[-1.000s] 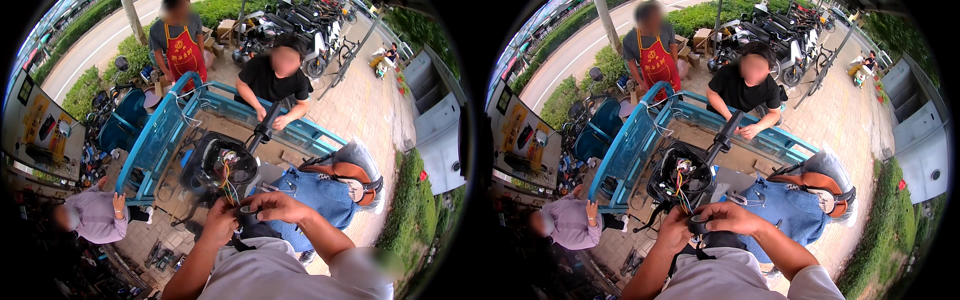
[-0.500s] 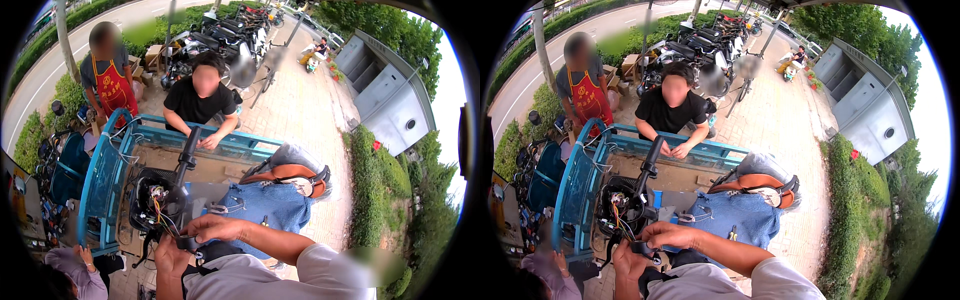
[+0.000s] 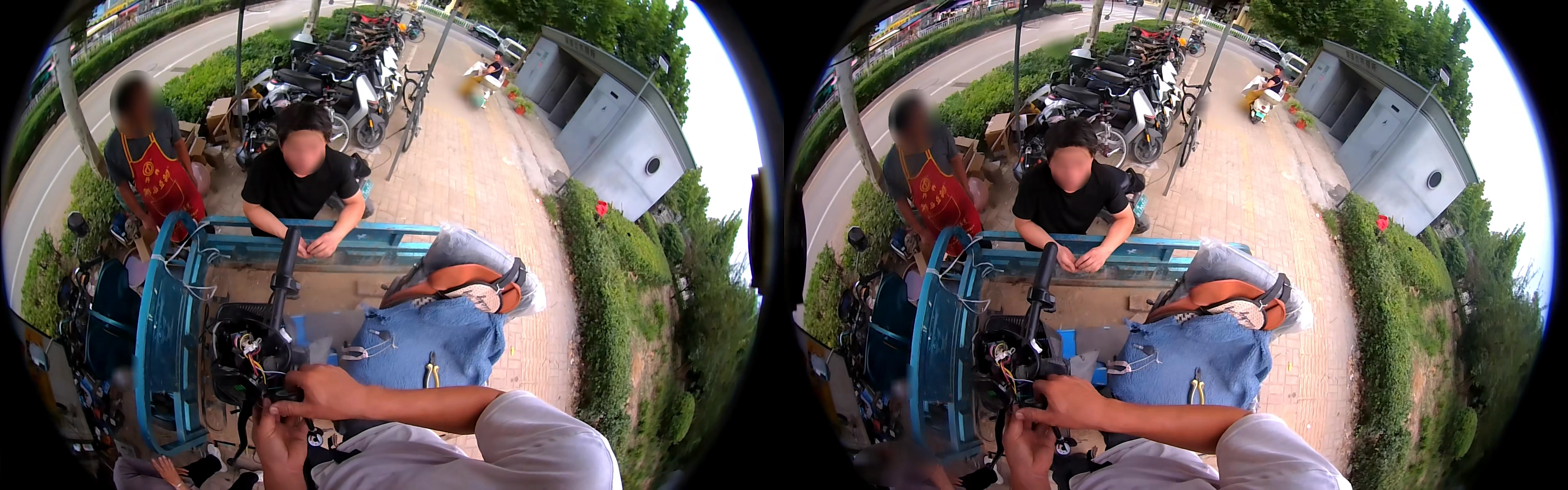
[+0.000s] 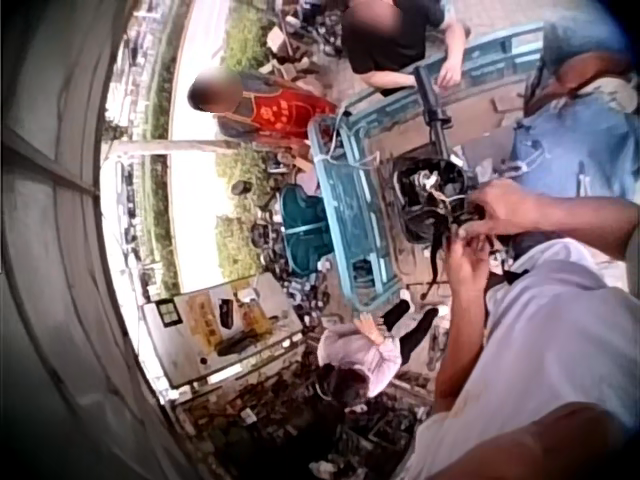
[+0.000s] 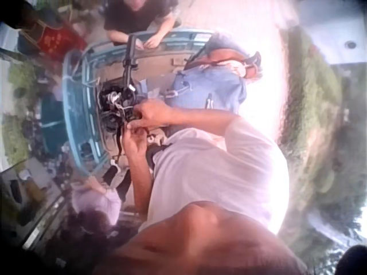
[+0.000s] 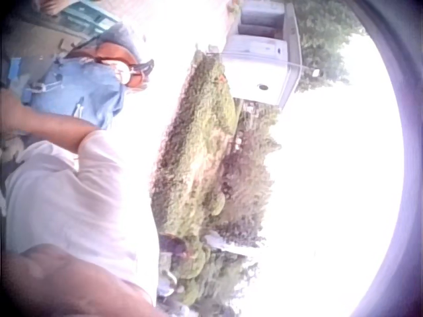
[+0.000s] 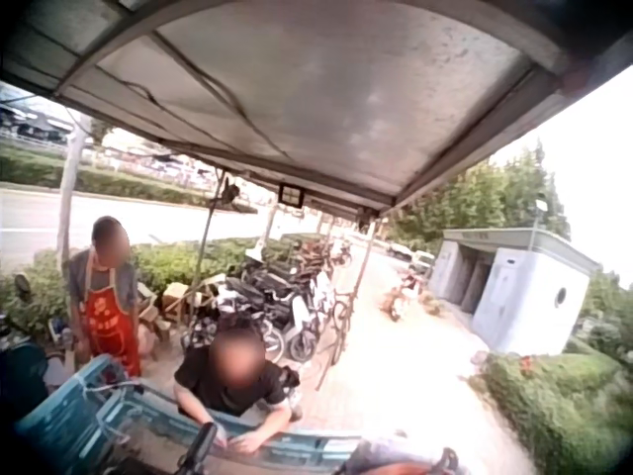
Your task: The person works on the exposed wiring inside the handlebar basket of a teal three-wheeled electric vehicle. They strip wire ends, twist connections, and wrap them with electrical tape. The person uses pliers and electrical tape while standing outdoors near other parked vehicles.
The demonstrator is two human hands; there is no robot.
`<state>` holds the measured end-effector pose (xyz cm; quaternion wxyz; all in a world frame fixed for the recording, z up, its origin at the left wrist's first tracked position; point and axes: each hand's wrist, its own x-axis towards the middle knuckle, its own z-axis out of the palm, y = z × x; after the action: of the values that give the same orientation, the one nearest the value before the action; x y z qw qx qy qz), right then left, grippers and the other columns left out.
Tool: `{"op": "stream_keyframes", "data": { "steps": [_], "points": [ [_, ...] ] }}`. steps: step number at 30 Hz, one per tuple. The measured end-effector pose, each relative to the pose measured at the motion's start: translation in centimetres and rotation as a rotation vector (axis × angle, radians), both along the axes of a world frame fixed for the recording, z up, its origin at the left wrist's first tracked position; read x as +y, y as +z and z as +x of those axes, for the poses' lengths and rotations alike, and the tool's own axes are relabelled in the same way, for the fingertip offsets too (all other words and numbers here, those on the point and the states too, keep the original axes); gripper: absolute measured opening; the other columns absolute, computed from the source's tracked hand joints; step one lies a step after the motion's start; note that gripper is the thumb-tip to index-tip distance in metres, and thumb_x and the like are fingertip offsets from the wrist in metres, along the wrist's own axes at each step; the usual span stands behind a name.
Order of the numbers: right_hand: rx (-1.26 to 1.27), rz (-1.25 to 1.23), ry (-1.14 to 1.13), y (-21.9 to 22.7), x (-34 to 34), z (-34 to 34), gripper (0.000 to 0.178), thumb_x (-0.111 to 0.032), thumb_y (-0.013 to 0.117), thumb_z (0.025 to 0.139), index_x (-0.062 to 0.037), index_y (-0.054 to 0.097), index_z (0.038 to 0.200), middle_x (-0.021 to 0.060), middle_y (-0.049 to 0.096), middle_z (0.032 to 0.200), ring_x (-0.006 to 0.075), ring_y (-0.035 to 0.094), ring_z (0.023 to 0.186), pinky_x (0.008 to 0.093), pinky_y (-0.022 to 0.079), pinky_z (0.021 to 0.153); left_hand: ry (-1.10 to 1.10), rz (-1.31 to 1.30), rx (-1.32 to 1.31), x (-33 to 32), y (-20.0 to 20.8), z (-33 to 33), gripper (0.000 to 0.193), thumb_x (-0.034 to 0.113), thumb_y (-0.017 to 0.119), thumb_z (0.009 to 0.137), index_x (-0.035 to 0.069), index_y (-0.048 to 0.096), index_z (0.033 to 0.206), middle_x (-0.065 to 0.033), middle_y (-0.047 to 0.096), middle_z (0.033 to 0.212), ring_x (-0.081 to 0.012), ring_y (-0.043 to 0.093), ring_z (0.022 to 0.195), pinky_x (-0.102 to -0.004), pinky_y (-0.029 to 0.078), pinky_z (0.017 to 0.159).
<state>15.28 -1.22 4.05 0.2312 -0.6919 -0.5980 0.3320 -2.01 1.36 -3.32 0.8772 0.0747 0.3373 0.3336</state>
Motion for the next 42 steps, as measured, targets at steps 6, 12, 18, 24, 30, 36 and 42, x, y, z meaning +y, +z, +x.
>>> {"op": "stream_keyframes", "data": {
  "steps": [6,12,18,24,30,36,42],
  "points": [
    [0.453,0.048,0.000,-0.8,-0.9,1.2,0.039,-0.036,0.060,0.090,0.0003,0.058,0.103,0.0134,0.060,0.080,0.0244,0.063,0.077,0.0375,0.049,0.069,0.083,-0.160,0.005,0.3,4.8,1.3,0.031,0.030,0.053,0.095,0.007,0.054,0.116,-0.0091,0.063,0.102,-0.0245,0.063,0.092,-0.0398,0.057,0.071],
    [0.615,0.023,0.178,-4.0,-2.6,2.7,0.035,-0.018,0.060,0.091,-0.0034,0.055,0.123,0.0095,0.050,0.111,0.0174,0.053,0.096,0.0298,0.044,0.082,-0.095,-0.191,0.038,0.5,5.9,1.4,0.031,0.032,0.046,0.098,0.005,0.059,0.106,-0.0090,0.067,0.098,-0.0212,0.064,0.079,-0.0316,0.053,0.062],
    [0.610,0.113,0.279,-3.9,-2.5,3.2,0.026,-0.020,0.062,0.090,-0.0014,0.057,0.108,0.0125,0.047,0.117,0.0260,0.046,0.110,0.0340,0.039,0.094,-0.223,-0.155,0.174,0.5,4.9,2.4,0.040,0.043,0.041,0.099,0.007,0.056,0.106,-0.0065,0.064,0.087,-0.0184,0.061,0.068,-0.0297,0.049,0.055],
    [0.520,-0.043,0.149,-2.5,-2.7,3.3,0.033,-0.028,0.063,0.089,0.0040,0.055,0.091,0.0171,0.059,0.099,0.0279,0.060,0.091,0.0365,0.046,0.073,-0.177,0.106,0.337,-1.1,6.8,3.4,0.017,0.020,0.057,0.094,0.006,0.055,0.105,-0.0047,0.059,0.082,-0.0148,0.056,0.066,-0.0285,0.047,0.058],
    [0.502,-0.009,0.100,-0.1,-3.0,2.9,0.033,-0.030,0.065,0.086,0.0024,0.060,0.085,0.0156,0.063,0.074,0.0296,0.062,0.069,0.0377,0.047,0.061,-0.192,0.119,0.307,-0.7,4.1,2.4,0.013,0.015,0.055,0.094,0.004,0.056,0.101,-0.0069,0.057,0.078,-0.0158,0.056,0.064,-0.0289,0.046,0.054],
    [0.320,0.093,0.224,0.0,-2.9,2.9,0.034,-0.031,0.063,0.086,0.0033,0.058,0.085,0.0169,0.062,0.079,0.0334,0.060,0.074,0.0386,0.047,0.064,-0.212,0.770,0.597,-1.6,1.6,2.2,0.028,0.018,0.059,0.090,-0.002,0.059,0.110,-0.0115,0.061,0.085,-0.0248,0.062,0.082,-0.0322,0.051,0.060],
    [0.912,-0.135,0.198,-0.7,-2.8,3.0,0.030,-0.027,0.064,0.089,0.0009,0.057,0.096,0.0033,0.057,0.082,0.0150,0.055,0.075,0.0306,0.043,0.065,-0.314,1.325,0.728,-0.7,1.8,1.3,0.035,0.028,0.062,0.081,0.001,0.063,0.105,-0.0138,0.065,0.097,-0.0357,0.060,0.092,-0.0438,0.046,0.082]
  ]
}}
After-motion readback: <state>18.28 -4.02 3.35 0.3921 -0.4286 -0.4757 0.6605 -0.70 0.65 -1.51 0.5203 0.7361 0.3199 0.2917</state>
